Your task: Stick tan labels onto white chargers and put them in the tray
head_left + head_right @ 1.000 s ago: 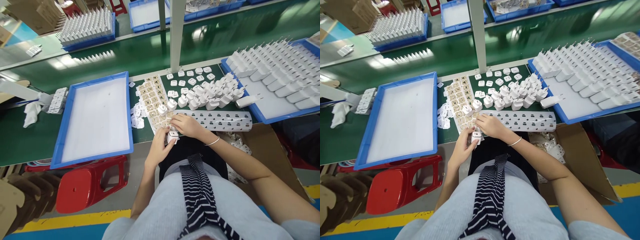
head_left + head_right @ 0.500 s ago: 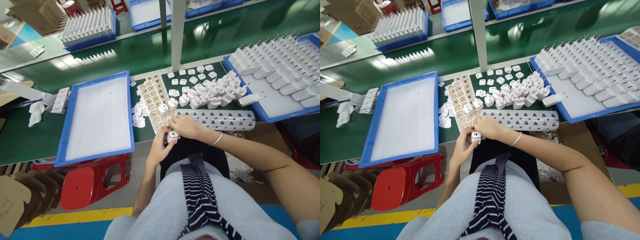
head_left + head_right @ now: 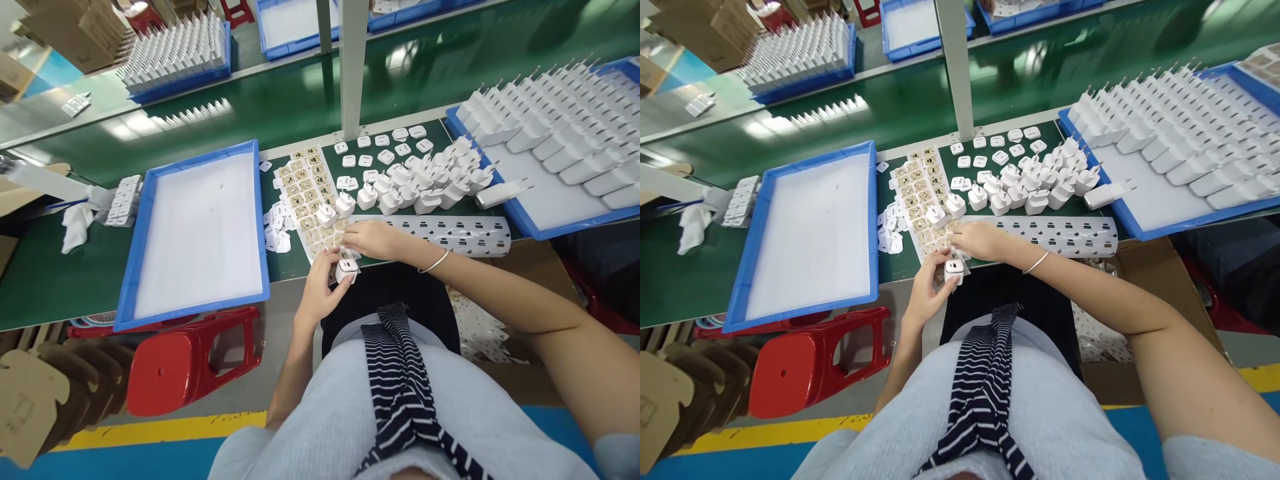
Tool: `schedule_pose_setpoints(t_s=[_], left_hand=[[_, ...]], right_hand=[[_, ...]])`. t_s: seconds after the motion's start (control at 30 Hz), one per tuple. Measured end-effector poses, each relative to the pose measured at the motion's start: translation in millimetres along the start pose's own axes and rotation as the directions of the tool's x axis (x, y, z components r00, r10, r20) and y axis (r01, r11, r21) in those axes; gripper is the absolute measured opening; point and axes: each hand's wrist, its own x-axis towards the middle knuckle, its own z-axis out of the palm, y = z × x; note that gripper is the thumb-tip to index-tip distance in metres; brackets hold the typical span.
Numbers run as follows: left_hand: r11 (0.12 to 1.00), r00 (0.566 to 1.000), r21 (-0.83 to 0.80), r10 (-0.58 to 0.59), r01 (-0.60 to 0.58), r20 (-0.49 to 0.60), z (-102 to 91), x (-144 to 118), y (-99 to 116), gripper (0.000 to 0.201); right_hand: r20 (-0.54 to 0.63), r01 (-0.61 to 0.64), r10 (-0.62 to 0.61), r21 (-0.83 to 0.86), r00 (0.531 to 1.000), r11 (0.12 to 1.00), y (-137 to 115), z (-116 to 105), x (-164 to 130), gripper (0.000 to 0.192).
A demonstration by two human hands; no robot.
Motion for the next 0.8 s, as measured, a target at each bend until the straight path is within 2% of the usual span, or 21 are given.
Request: schedule_pose_setpoints(t_s=[0.2,0.37,0.5,0.63,0.73,0.8], left_hand=[[0.999,0.999,0.027,0.045,-0.046,0.024,1.2,0,0,0.024],[0.992,0.994,0.087,0.083,-0.089,0.074,0.1,0,0,0.025],[0.982,0.989,0.149,0.097,-0.113,0.110,0.6,0,3,0.027],[0.976,0.990,0.188,0.087,-0.108,0.115,3.5,1,4,0.028],[0.975,0.992,0.198,0.078,-0.097,0.103,4.5,2,5,0.026],[0.976,0.993,0.198,0.070,-0.088,0.099,4.4,3,4,0.024]], right_hand=[[0.024,0.137,-0.135,-0.163,0.991,0.977,7,2,-4,0.028],[0.088,0.262,-0.247,-0.344,0.965,0.902,5,1,-6,0.032],[0.085,0.262,-0.249,-0.372,0.965,0.891,4,6,-7,0.032],[0.025,0.167,-0.166,-0.243,0.986,0.956,7,7,-4,0.026],[0.006,0.062,-0.062,0.001,0.998,0.998,10,1,0,0.021],[0.035,-0.038,0.034,0.146,0.999,0.989,12,-6,4,0.019]])
